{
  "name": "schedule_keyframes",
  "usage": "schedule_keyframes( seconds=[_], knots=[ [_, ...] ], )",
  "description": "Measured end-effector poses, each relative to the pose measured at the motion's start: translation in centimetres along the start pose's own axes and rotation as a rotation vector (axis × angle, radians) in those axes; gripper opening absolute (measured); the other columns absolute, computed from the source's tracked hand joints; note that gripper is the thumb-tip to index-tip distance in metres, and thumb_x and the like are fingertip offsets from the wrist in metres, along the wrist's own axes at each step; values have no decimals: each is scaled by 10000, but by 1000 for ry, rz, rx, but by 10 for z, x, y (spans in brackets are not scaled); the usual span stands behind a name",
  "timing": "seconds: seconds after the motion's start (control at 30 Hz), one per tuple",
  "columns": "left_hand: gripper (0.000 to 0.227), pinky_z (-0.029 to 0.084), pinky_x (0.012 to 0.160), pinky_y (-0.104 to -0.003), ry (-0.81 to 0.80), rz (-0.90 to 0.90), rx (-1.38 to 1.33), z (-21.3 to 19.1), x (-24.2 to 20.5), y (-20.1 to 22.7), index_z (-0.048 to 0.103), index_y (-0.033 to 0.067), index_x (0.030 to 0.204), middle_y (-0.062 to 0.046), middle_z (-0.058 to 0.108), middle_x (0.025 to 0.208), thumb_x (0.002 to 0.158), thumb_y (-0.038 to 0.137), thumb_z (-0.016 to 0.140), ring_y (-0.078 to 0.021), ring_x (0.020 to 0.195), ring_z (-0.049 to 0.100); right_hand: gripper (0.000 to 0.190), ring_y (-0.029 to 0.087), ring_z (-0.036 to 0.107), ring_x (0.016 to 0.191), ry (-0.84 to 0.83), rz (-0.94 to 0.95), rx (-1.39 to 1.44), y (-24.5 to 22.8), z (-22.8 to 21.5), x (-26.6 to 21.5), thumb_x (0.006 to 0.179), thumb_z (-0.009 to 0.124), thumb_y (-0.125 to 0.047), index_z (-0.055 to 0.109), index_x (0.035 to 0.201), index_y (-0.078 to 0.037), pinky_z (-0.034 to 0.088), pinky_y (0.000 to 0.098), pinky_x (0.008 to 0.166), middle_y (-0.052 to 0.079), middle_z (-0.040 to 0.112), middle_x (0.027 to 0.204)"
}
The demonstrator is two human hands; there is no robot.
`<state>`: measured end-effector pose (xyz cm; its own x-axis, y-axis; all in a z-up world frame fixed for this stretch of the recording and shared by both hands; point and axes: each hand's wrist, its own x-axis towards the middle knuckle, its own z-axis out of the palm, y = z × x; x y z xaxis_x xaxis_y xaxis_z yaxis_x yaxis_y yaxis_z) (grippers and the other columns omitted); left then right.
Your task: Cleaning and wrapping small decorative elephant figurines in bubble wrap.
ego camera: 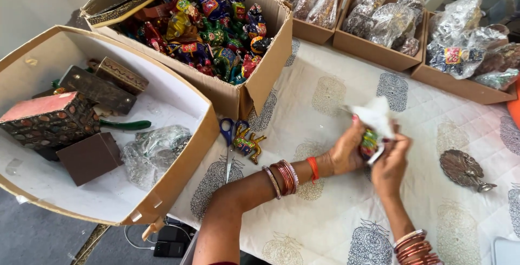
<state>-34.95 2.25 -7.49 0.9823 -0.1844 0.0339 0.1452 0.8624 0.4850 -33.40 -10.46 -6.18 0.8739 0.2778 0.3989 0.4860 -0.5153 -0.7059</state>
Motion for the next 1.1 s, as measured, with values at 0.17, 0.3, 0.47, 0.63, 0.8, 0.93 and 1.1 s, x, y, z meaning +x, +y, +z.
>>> schedule_keyframes(
  seconds=[0.17, 0.3, 0.47, 0.63, 0.8, 0.93, 1.1],
  knots=[
    [847, 344, 1154, -545, -5, -156, 117, 14, -10, 5, 346, 202, 1536, -78, 453, 1481, 937, 793, 245, -259, 1396, 416, 196, 305, 689, 985, 159, -82, 76, 20, -2, 3, 1199, 401, -218, 372, 1230, -27, 575, 446, 823, 249, 632, 1160],
    [833, 364, 1185, -547, 40, 83, 80, -15, 7, 6, 356, 128, 1541, -186, 461, 1404, 1014, 767, 275, -321, 1327, 456, 179, 295, 700, 834, -10, 51, 47, -13, 7, -7, 1126, 398, -177, 391, 1256, -54, 558, 454, 709, 220, 683, 1052],
    [831, 352, 1226, -531, 14, 113, 78, -19, 8, 8, 338, 108, 1553, -171, 456, 1447, 1037, 758, 314, -308, 1360, 456, 208, 322, 701, 795, -60, 21, -3, -5, 6, -6, 1109, 432, -177, 402, 1277, -59, 536, 452, 671, 223, 692, 1000],
    [918, 348, 1116, -552, -105, -187, 146, 14, -17, 21, 335, 153, 1541, -94, 458, 1468, 920, 825, 275, -250, 1355, 443, 179, 333, 678, 1004, 139, -17, 141, 46, 2, 9, 1154, 458, -161, 396, 1275, -45, 538, 433, 846, 256, 645, 1142],
    [761, 381, 1151, -539, 4, -78, 26, 6, -8, 13, 330, 217, 1547, -93, 458, 1426, 964, 705, 373, -272, 1308, 474, 362, 375, 639, 1210, 74, 14, 80, -14, 3, -1, 1098, 397, -57, 394, 1460, -73, 498, 429, 983, 234, 574, 1422],
    [790, 413, 1131, -505, 6, 130, 57, -35, 7, -4, 405, 39, 1531, -163, 521, 1374, 1095, 691, 308, -299, 1247, 516, 505, 374, 545, 1354, -39, -127, 10, -30, 0, -5, 1018, 398, 19, 448, 1508, -96, 463, 423, 1094, 206, 513, 1523],
    [862, 394, 1141, -535, -15, -114, 32, 16, -20, 24, 339, 115, 1551, -121, 496, 1447, 970, 746, 259, -282, 1336, 488, 475, 373, 469, 1463, 81, -124, 105, -8, -5, 2, 1051, 385, 41, 471, 1508, -53, 399, 431, 1187, 230, 493, 1560]
  ],
)
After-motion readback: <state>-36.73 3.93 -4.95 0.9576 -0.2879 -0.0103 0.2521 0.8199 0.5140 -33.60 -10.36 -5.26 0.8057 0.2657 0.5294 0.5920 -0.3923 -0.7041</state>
